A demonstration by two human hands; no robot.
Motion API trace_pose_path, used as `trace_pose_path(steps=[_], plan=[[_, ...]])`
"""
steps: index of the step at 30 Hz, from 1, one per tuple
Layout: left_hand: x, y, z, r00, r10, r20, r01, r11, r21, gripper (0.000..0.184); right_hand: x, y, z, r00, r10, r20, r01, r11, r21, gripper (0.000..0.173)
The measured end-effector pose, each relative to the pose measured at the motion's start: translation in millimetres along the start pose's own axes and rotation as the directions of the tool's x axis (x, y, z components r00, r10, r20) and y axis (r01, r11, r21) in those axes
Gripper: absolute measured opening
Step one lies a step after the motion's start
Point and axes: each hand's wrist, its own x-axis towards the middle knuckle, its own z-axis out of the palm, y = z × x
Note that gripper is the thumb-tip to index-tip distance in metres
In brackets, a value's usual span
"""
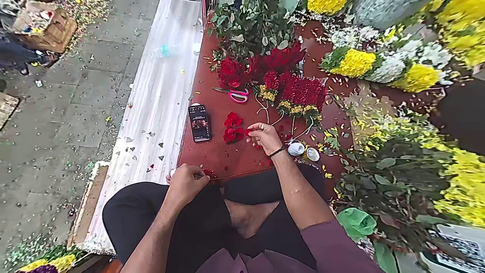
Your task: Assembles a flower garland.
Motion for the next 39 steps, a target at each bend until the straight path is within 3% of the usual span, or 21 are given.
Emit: trace_pose_path(steps=[9,17,21,27,32,36,39], plan=[[0,0,-1,0.999,-0.033,-0.007,0.033,0.999,0.005,0.018,-32,1,15,0.978,-0.208,-0.03,0.208,0.978,0.009,0.014],[3,2,0,0.999,-0.045,0.005,0.045,0.999,0.009,0.019,-48,-5,17,0.92,-0.376,0.113,0.385,0.92,-0.07,0.03],[2,1,0,0.999,-0.049,0.006,0.049,0.999,0.02,0.019,-55,-5,22,0.9,-0.427,0.088,0.435,0.89,-0.139,0.023],[1,2,-2,0.999,-0.037,-0.009,0.037,0.999,-0.014,0.021,-67,-7,36,0.906,-0.421,0.05,0.424,0.899,-0.106,0.012],[1,5,-3,0.997,-0.075,-0.011,0.075,0.997,-0.026,0.023,-93,-11,53,0.907,-0.418,0.04,0.412,0.904,0.114,0.043],[1,2,-1,0.995,-0.098,0.008,0.098,0.993,-0.069,0.024,-130,-16,75,0.943,-0.286,0.171,0.233,0.933,0.274,0.053],[3,1,2,0.998,-0.06,0.033,0.065,0.981,-0.182,0.017,-147,-11,91,0.945,-0.184,0.27,0.107,0.955,0.277,0.058]])
